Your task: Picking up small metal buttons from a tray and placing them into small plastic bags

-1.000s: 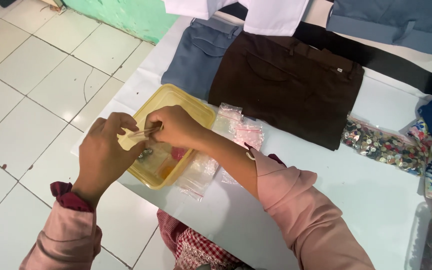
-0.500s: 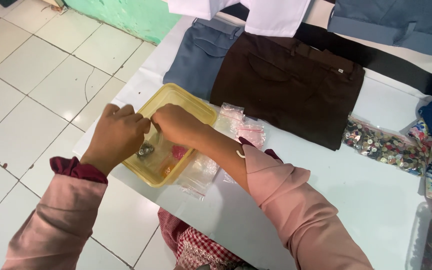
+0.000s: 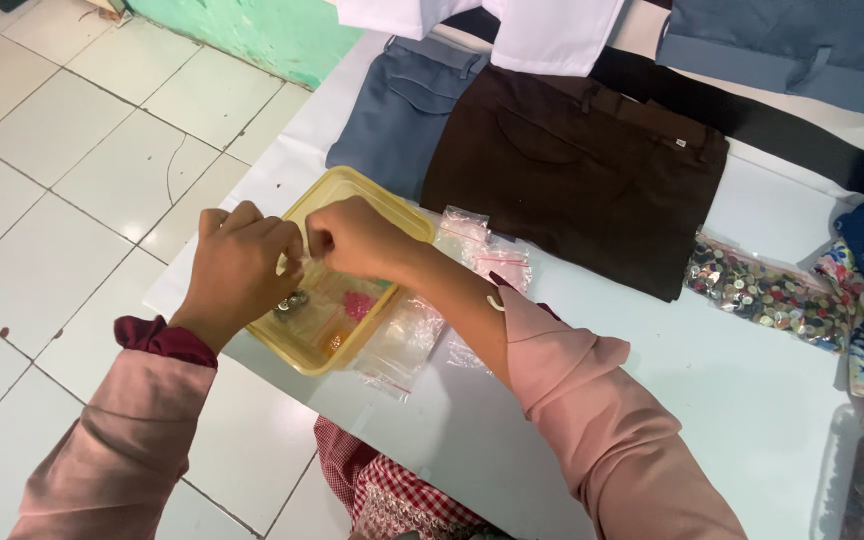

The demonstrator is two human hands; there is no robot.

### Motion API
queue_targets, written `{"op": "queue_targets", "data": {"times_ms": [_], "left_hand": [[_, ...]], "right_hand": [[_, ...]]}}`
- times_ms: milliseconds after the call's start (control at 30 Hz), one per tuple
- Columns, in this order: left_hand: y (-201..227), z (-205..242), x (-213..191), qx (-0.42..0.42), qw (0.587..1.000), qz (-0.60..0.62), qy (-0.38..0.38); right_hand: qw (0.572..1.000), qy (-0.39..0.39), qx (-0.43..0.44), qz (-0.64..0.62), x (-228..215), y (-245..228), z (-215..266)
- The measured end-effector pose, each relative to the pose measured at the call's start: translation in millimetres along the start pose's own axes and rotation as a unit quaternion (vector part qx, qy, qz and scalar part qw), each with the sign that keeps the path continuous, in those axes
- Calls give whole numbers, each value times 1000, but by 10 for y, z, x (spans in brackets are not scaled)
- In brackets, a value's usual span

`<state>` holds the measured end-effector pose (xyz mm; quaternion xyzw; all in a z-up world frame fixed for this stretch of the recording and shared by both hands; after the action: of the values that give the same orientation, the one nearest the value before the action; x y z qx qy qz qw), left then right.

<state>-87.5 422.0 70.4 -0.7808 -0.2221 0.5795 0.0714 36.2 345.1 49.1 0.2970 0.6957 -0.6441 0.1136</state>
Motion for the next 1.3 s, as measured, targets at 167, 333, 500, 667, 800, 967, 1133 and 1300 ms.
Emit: {"op": "queue_targets", "data": {"times_ms": [167, 333, 500, 667, 800, 967, 1133, 1300], "left_hand": [[301, -119, -243, 128, 952, -172, -219], [441, -57, -126, 170, 939, -179, -238], [487, -72, -67, 172, 940, -184, -231], [423, -178, -702, 88, 978, -190, 13], [544, -243, -1694, -41, 933, -277, 226], [1246, -453, -2071, -27, 950, -183, 251], [2339, -641, -2401, 50, 953, -98, 283], [3479, -791, -2484, 146, 961, 29, 234]], "right_hand": [[981, -148, 111, 63, 236, 3, 225], [964, -196, 132, 125, 226, -146, 301], [929, -237, 109, 261, 90, -505, 496], [991, 48, -32, 117, -323, -238, 243], [962, 242, -126, 1, -928, -737, 989], [956, 286, -51, 32, -1080, -727, 1996], [939, 328, 39, 99, -1349, -701, 3146], [903, 391, 36, 176, -1714, -780, 4363]]}}
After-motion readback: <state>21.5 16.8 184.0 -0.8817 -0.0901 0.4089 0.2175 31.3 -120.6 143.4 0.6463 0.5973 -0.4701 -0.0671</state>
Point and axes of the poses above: each hand's wrist, its own z-axis away from the middle knuckle, its own x-axis out of the palm, y = z × x, the point moved 6 cm from there along -z, towards the middle knuckle, and after that the axes turned 15 degrees about -z, right-handed, at the moved point
